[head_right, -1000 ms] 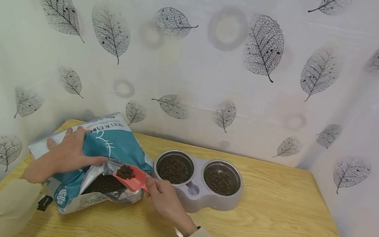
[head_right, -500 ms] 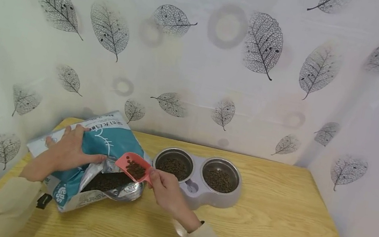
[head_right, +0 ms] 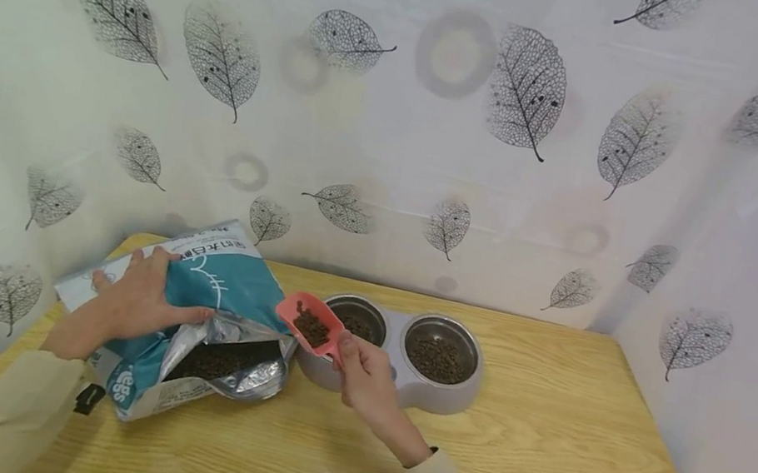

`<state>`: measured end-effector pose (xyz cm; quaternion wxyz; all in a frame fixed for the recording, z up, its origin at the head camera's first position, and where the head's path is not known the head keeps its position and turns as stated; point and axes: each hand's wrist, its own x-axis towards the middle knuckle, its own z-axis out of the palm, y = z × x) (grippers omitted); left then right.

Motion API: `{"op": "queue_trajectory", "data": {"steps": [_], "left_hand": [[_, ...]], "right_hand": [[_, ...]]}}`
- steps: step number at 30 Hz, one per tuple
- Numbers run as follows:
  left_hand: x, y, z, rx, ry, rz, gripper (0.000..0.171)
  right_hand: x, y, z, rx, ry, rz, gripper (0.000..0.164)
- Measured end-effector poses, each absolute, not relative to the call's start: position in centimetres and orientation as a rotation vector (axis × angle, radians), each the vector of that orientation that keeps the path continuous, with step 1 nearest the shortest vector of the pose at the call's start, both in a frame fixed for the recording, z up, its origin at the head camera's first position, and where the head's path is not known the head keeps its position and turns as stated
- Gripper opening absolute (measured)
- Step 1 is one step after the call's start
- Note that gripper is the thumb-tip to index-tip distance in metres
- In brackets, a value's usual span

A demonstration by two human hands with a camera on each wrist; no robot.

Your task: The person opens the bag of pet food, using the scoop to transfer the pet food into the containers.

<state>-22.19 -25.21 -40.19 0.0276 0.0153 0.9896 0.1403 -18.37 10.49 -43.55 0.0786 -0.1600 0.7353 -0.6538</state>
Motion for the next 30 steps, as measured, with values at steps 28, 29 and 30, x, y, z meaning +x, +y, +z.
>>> {"op": "queue_trajectory", "data": {"steps": [28, 29, 30], "left_hand": [[-22.2, -25.3, -40.3, 0.046, 3.059, 0.443, 0.129], [-22.2, -25.3, -40.3, 0.044, 3.057, 0.442, 0.129], [-22.2, -25.3, -40.3, 0.042, 3.056, 0.439, 0.129]], "right_hand": [[-20.0, 25.1, -44.6, -0.008, 2.925, -1.462, 0.057], [-20.0, 25.4, -44.6, 0.007, 2.955, -1.421, 0.057], [-20.0, 25.7, -44.7, 0.014, 2.992, -1.371, 0.057]]}}
